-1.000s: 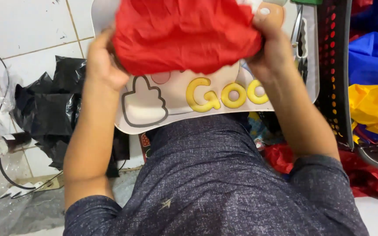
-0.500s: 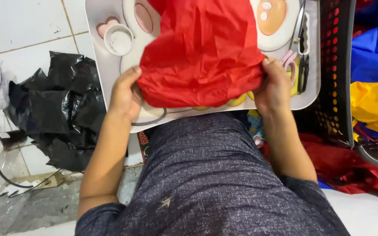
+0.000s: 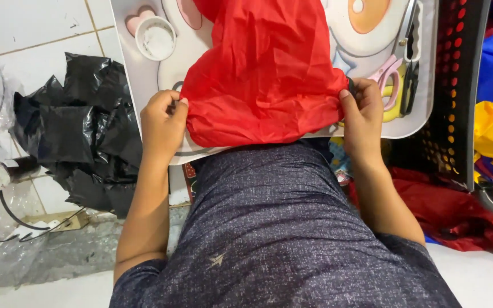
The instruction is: Trimming loose threads, folding red fabric items, and packaging them into small plastic bags.
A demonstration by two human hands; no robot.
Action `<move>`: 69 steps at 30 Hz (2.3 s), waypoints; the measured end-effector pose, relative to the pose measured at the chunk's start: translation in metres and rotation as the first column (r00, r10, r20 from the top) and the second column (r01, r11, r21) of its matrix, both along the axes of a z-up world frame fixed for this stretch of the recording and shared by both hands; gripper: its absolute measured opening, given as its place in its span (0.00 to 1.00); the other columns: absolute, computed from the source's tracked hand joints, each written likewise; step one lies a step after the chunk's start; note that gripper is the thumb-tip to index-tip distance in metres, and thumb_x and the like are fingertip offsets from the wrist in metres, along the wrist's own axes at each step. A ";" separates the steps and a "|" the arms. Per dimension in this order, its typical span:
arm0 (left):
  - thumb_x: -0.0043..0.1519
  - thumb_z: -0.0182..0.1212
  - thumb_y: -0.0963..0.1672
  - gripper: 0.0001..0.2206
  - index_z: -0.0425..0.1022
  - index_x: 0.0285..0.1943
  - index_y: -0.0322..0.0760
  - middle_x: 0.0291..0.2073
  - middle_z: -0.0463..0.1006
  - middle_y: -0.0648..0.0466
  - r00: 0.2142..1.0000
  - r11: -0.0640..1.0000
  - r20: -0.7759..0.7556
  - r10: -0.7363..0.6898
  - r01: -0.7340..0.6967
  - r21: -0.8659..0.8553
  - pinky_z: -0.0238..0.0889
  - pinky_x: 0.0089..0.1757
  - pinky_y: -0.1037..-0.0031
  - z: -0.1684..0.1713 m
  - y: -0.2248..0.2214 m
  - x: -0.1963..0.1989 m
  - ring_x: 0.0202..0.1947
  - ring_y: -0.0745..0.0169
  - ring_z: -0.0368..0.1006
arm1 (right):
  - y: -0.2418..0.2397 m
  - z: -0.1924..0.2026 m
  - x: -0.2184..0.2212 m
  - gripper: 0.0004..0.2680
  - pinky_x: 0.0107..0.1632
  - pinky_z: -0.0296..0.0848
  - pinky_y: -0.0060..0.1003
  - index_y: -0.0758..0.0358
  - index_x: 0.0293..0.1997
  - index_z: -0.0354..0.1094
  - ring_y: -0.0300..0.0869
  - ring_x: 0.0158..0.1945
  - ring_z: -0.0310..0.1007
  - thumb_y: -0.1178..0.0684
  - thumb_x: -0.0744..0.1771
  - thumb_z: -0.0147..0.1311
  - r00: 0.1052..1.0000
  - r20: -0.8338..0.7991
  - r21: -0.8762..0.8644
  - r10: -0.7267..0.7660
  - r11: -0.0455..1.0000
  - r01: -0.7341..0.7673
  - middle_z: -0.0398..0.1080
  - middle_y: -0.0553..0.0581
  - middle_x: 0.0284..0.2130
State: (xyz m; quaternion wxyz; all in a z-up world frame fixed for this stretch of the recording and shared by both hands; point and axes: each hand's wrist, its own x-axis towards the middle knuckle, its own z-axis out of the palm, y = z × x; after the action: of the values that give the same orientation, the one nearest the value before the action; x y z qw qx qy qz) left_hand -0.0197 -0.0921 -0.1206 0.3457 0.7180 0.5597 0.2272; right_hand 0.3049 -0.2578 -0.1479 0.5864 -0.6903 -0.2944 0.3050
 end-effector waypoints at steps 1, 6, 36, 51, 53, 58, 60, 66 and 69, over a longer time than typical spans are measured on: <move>0.64 0.63 0.40 0.02 0.80 0.38 0.38 0.28 0.76 0.52 1.000 1.000 0.001 0.003 -0.003 0.000 0.71 0.35 0.71 0.000 0.001 -0.001 0.30 0.57 0.77 | -0.001 0.003 -0.001 0.06 0.44 0.70 0.31 0.67 0.56 0.66 0.37 0.42 0.67 0.62 0.72 0.51 1.000 0.001 0.000 0.003 1.000 -0.003 0.65 0.54 0.35; 0.63 0.66 0.40 0.02 0.81 0.37 0.38 0.25 0.77 0.52 0.981 0.982 -0.192 -0.033 0.068 0.178 0.71 0.32 0.68 0.001 0.005 -0.004 0.29 0.50 0.79 | 0.005 0.024 -0.008 0.14 0.38 0.74 0.42 0.66 0.60 0.65 0.57 0.43 0.71 0.70 0.68 0.55 0.783 0.616 -0.049 0.079 0.997 -0.062 0.66 0.63 0.42; 0.63 0.69 0.51 0.34 0.59 0.76 0.40 0.73 0.57 0.43 0.790 0.753 -0.399 -0.465 0.590 0.291 0.51 0.68 0.51 -0.005 0.012 0.052 0.73 0.38 0.54 | 0.039 0.016 0.000 0.40 0.72 0.25 0.66 0.72 0.77 0.51 0.56 0.80 0.38 0.26 0.64 0.55 0.318 0.714 -0.492 0.624 0.770 -0.406 0.43 0.69 0.77; 0.63 0.64 0.38 0.12 0.78 0.54 0.24 0.39 0.83 0.46 0.905 0.903 0.106 -0.411 0.390 0.180 0.70 0.39 0.75 0.004 0.092 0.092 0.36 0.59 0.77 | 0.055 0.022 -0.009 0.32 0.73 0.23 0.66 0.65 0.75 0.59 0.61 0.79 0.33 0.42 0.62 0.56 0.246 0.702 -0.475 0.668 0.697 -0.537 0.42 0.73 0.76; 0.61 0.65 0.36 0.11 0.79 0.52 0.24 0.36 0.82 0.48 0.905 0.906 0.118 -0.409 0.386 0.176 0.69 0.37 0.76 -0.001 0.099 0.090 0.33 0.62 0.76 | 0.054 0.023 -0.006 0.31 0.73 0.24 0.65 0.64 0.75 0.60 0.61 0.79 0.34 0.42 0.63 0.56 0.243 0.704 -0.476 0.667 0.698 -0.536 0.43 0.73 0.76; 0.66 0.65 0.33 0.07 0.78 0.52 0.25 0.36 0.80 0.51 0.876 0.944 0.353 -0.329 0.302 0.130 0.66 0.37 0.83 -0.020 0.127 0.071 0.33 0.69 0.72 | 0.050 0.021 -0.003 0.30 0.74 0.23 0.61 0.64 0.75 0.62 0.58 0.80 0.36 0.43 0.63 0.56 0.230 0.714 -0.469 0.661 0.696 -0.544 0.44 0.72 0.76; 0.67 0.68 0.38 0.05 0.80 0.50 0.36 0.30 0.78 0.61 0.863 0.956 0.505 0.005 0.145 -0.256 0.55 0.24 0.88 -0.012 0.132 0.066 0.22 0.82 0.63 | 0.050 0.023 -0.003 0.30 0.75 0.25 0.60 0.63 0.75 0.62 0.58 0.79 0.39 0.44 0.63 0.54 0.232 0.712 -0.462 0.663 0.691 -0.556 0.46 0.71 0.76; 0.69 0.58 0.36 0.07 0.76 0.54 0.30 0.30 0.76 0.58 0.801 0.959 0.596 0.061 0.118 -0.257 0.61 0.30 0.87 -0.031 0.132 0.062 0.25 0.79 0.65 | 0.050 0.022 -0.005 0.30 0.75 0.27 0.60 0.63 0.75 0.61 0.59 0.79 0.41 0.42 0.64 0.54 0.219 0.721 -0.470 0.658 0.696 -0.543 0.46 0.71 0.76; 0.66 0.56 0.31 0.19 0.66 0.62 0.41 0.53 0.73 0.46 0.868 0.982 0.480 -0.126 0.039 0.186 0.70 0.37 0.78 -0.027 0.110 0.070 0.34 0.64 0.72 | 0.050 0.020 -0.005 0.30 0.75 0.25 0.60 0.63 0.75 0.62 0.59 0.79 0.40 0.40 0.64 0.54 0.219 0.734 -0.462 0.643 0.709 -0.533 0.47 0.72 0.76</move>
State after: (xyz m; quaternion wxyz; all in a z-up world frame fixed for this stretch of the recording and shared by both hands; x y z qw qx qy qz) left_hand 0.0502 0.0184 -0.1471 0.4228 0.6873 0.4012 0.4335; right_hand 0.3001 -0.2080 -0.1281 0.1568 -0.6107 -0.7649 0.1317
